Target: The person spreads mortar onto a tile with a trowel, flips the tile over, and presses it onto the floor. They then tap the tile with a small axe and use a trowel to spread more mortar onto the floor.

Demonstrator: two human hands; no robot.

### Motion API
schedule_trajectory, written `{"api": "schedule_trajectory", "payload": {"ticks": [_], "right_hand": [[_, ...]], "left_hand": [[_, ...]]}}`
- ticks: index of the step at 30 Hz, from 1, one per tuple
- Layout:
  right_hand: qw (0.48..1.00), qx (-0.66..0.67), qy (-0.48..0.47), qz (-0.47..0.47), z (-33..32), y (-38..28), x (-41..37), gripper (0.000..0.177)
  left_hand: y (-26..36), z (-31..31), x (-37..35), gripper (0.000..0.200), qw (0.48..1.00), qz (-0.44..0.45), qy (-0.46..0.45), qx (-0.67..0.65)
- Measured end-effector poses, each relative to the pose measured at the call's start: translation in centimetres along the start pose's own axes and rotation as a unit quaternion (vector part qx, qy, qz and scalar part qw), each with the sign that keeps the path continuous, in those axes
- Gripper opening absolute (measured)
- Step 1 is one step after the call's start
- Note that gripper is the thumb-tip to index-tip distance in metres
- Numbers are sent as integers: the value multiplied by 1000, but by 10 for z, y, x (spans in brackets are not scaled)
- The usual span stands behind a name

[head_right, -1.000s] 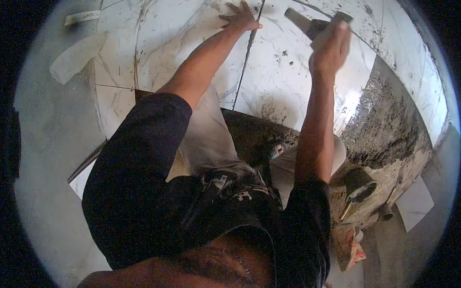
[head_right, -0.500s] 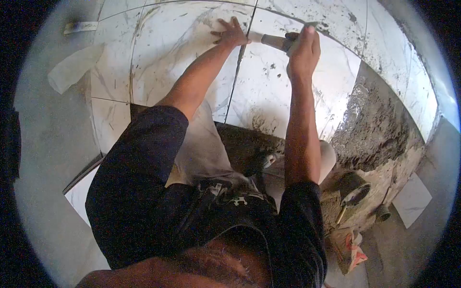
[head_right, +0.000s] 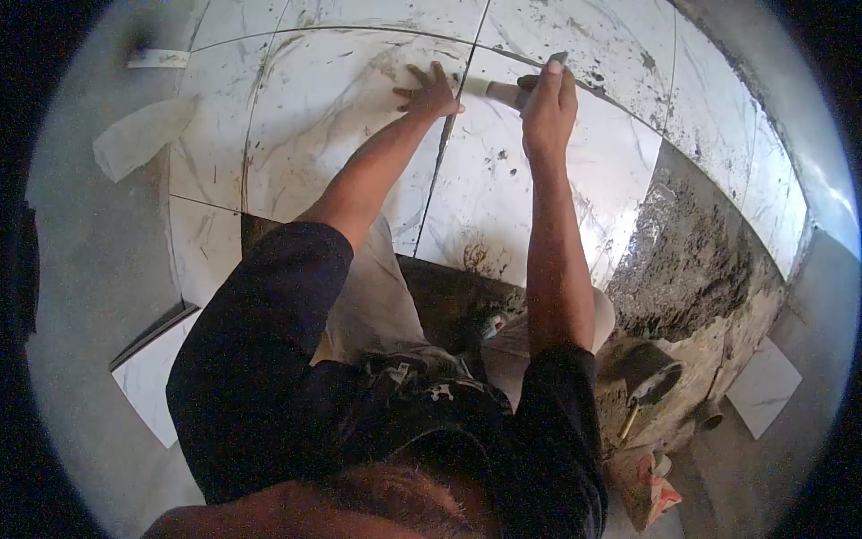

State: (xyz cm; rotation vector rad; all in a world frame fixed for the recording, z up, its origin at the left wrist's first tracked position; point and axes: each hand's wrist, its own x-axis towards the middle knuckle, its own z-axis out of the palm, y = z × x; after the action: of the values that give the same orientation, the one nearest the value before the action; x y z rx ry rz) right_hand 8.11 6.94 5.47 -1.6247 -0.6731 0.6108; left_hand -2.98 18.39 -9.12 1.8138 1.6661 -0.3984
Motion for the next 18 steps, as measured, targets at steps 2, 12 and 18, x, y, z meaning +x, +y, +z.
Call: {"api": "schedule_trajectory", "payload": {"ticks": [2, 12, 18], "right_hand": [[998, 47, 29, -27, -2, -7, -7, 44], [992, -61, 40, -107, 8, 17, -2, 40], [992, 120, 36, 1, 5, -15, -16, 44]], "left_hand": [[0, 3, 7, 110, 1000, -2, 4, 0], [-3, 6, -1, 110, 1000, 1, 0, -1], [3, -3, -2, 109, 1000, -8, -17, -6]]}}
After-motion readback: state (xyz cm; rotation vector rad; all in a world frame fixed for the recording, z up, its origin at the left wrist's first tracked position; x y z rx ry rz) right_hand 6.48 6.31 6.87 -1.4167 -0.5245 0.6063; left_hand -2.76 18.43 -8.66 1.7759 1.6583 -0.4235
